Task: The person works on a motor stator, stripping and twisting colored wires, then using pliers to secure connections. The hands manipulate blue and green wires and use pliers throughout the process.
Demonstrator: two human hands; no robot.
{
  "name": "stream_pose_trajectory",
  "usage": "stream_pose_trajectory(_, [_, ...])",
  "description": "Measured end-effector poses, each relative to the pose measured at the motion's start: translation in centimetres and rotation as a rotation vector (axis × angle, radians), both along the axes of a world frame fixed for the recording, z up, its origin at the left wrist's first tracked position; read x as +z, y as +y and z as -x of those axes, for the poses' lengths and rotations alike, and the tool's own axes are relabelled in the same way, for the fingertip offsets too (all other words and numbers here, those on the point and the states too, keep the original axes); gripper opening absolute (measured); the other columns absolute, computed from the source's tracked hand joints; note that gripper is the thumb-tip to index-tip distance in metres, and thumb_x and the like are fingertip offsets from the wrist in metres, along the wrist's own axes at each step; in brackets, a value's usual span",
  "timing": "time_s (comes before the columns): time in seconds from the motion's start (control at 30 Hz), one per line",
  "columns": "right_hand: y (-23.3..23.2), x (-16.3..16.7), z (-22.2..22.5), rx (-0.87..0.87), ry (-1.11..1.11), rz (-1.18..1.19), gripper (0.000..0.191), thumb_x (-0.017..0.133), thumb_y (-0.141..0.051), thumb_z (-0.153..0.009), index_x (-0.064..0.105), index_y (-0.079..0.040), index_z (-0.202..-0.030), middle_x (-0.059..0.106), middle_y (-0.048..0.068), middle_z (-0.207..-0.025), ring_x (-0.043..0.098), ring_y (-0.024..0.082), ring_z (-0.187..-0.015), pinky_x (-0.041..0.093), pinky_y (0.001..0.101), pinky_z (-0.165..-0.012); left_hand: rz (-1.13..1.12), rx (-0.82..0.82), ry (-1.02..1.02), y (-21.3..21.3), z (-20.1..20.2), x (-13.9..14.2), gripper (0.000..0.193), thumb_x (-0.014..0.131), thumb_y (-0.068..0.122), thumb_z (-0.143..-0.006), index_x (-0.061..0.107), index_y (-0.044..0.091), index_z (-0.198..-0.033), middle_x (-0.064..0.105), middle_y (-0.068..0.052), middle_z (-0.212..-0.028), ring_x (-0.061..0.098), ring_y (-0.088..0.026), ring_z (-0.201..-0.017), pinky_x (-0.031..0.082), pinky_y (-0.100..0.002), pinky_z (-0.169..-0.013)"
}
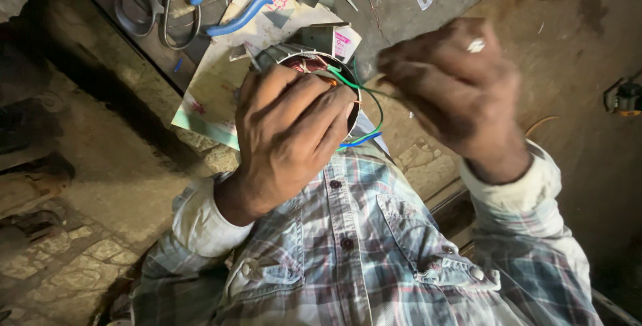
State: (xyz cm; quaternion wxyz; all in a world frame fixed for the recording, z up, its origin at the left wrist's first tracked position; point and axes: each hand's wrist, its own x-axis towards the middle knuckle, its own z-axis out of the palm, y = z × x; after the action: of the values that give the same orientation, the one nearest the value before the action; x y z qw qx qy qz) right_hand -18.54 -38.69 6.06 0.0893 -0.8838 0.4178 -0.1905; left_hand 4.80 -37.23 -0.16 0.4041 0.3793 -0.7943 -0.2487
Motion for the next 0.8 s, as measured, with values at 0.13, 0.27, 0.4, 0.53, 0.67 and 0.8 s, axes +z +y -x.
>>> stream_pose_trajectory(0.13, [-0.5, -0.9, -0.8, 0.085, -0.017, 0.021, 0.018, 0.086, -0.013, -0.089, 0.077, -0.003, -0.101, 0.078, 0.007, -0.1, 0.074, 0.019, -0.091, 0.047, 0.0416, -0.091, -0.058, -0.003, 0.024, 0.0, -0.1, 0.3, 0.017, 0.079, 0.009, -0.1, 0.071, 0.007, -0.114, 0.062, -0.003, -0.104, 0.057, -0.026, -0.102, 0.045, -0.04, -0.088])
stream_pose_trajectory(0.27, [-0.5, -1.1, -0.9, 0.089, -0.079, -0.027, 0.02, 0.086, -0.018, -0.096, 0.076, -0.005, -0.108, 0.078, 0.005, -0.106, 0.074, 0.02, -0.098, 0.047, 0.0412, -0.098, -0.033, 0.002, 0.042, -0.3, -0.5, 0.6, 0.018, 0.077, 0.009, -0.099, 0.07, 0.005, -0.115, 0.062, -0.005, -0.105, 0.057, -0.028, -0.105, 0.046, -0.041, -0.092])
stream_pose_trajectory(0.4, [-0.4, -1.8, -0.7, 0.1, -0.079, 0.005, 0.019, 0.086, -0.017, -0.095, 0.075, -0.005, -0.106, 0.078, 0.005, -0.106, 0.075, 0.019, -0.099, 0.047, 0.0428, -0.099, -0.019, 0.001, 0.016, -0.5, -0.5, 0.8, 0.017, 0.076, 0.011, -0.097, 0.07, 0.006, -0.113, 0.063, -0.005, -0.103, 0.058, -0.028, -0.104, 0.045, -0.044, -0.095])
stream_pose_trajectory(0.53, [-0.3, -2.6, -0.6, 0.081, -0.106, 0.038, 0.019, 0.085, -0.018, -0.095, 0.075, -0.005, -0.103, 0.079, 0.003, -0.103, 0.075, 0.018, -0.097, 0.048, 0.0431, -0.097, -0.034, 0.006, 0.025, -0.4, -0.4, 0.9, 0.015, 0.077, 0.011, -0.099, 0.07, 0.007, -0.112, 0.062, -0.005, -0.101, 0.057, -0.028, -0.102, 0.046, -0.044, -0.094])
stream_pose_trajectory(0.67, [-0.2, -2.9, -1.0, 0.054, -0.118, 0.061, 0.021, 0.085, -0.021, -0.094, 0.074, -0.004, -0.1, 0.078, 0.005, -0.099, 0.075, 0.018, -0.093, 0.049, 0.0434, -0.096, -0.019, 0.019, 0.022, -0.5, -0.5, 1.0, 0.016, 0.077, 0.011, -0.097, 0.07, 0.007, -0.111, 0.063, -0.004, -0.102, 0.059, -0.027, -0.103, 0.045, -0.044, -0.093])
stream_pose_trajectory(0.8, [-0.2, -3.0, -1.6, 0.027, -0.14, 0.082, 0.019, 0.084, -0.017, -0.094, 0.074, -0.002, -0.099, 0.077, 0.006, -0.096, 0.075, 0.02, -0.091, 0.05, 0.0446, -0.096, -0.034, 0.024, 0.055, -0.6, -0.5, 1.1, 0.016, 0.077, 0.01, -0.097, 0.07, 0.006, -0.112, 0.064, -0.005, -0.102, 0.059, -0.027, -0.102, 0.046, -0.044, -0.091])
